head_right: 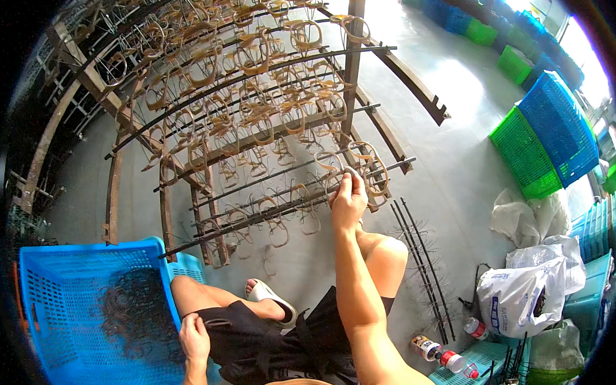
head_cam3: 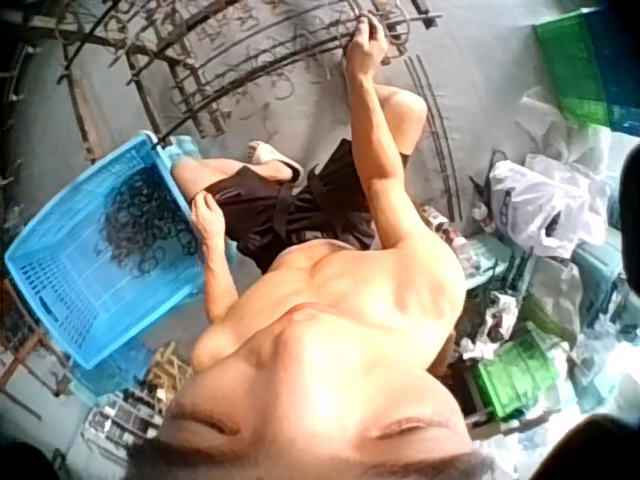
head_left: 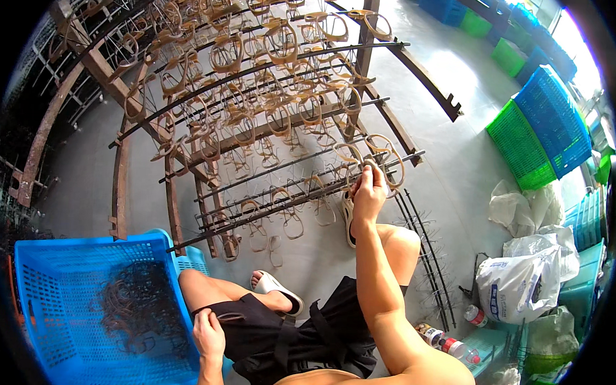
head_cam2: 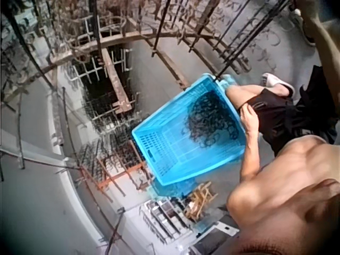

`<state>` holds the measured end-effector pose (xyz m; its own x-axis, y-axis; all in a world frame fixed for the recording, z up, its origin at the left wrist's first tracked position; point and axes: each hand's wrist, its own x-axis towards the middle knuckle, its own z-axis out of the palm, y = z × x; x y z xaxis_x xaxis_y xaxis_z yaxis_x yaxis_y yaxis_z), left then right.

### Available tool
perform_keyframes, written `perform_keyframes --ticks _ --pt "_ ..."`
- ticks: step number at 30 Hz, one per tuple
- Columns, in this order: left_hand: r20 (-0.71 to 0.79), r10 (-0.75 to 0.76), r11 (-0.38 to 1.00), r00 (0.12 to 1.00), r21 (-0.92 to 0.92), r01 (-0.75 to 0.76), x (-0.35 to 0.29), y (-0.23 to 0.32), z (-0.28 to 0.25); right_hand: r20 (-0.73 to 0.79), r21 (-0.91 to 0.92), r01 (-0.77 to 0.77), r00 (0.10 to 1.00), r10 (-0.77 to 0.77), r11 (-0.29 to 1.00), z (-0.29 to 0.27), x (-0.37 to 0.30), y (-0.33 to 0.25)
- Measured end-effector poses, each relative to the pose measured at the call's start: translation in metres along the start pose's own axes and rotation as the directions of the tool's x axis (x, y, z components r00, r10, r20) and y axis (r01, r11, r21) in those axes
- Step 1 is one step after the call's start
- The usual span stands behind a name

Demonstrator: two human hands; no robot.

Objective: The person sits and repeatedly picks small wire loops from a blue basket, then attaches them to hooks on a multi-tiered metal rack. The person handles the wire loops one at a time and places them onto the rack hooks.

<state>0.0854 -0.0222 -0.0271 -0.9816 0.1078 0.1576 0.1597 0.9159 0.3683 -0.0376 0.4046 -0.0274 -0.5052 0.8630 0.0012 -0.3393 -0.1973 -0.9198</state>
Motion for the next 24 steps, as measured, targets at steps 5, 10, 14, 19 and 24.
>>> perform_keyframes --ticks 5,10,14,19,24 --pt "0.218 -0.067 0.991 0.974 0.127 0.039 -0.024 -0.001 0.000 0.070 0.087 -0.074 0.995 0.068 0.993 -0.002 0.003 0.000" --pt "0.270 0.153 0.951 0.951 0.222 -0.216 -0.019 -0.006 -0.013 0.102 0.102 -0.113 0.990 0.102 0.988 -0.006 0.005 0.000" --pt "0.330 0.125 0.991 0.936 -0.087 -0.102 -0.010 -0.021 -0.014 0.195 -0.030 -0.064 0.978 0.068 0.998 -0.003 -0.003 -0.001" --pt "0.312 -0.177 0.805 0.934 -0.500 0.320 0.011 -0.008 -0.025 0.224 -0.264 -0.001 0.973 0.062 0.964 0.000 -0.016 0.003" --pt "0.191 -0.207 0.618 0.959 -0.735 0.280 0.025 0.004 -0.020 0.221 -0.355 0.111 0.975 -0.032 0.928 -0.005 -0.006 0.000"
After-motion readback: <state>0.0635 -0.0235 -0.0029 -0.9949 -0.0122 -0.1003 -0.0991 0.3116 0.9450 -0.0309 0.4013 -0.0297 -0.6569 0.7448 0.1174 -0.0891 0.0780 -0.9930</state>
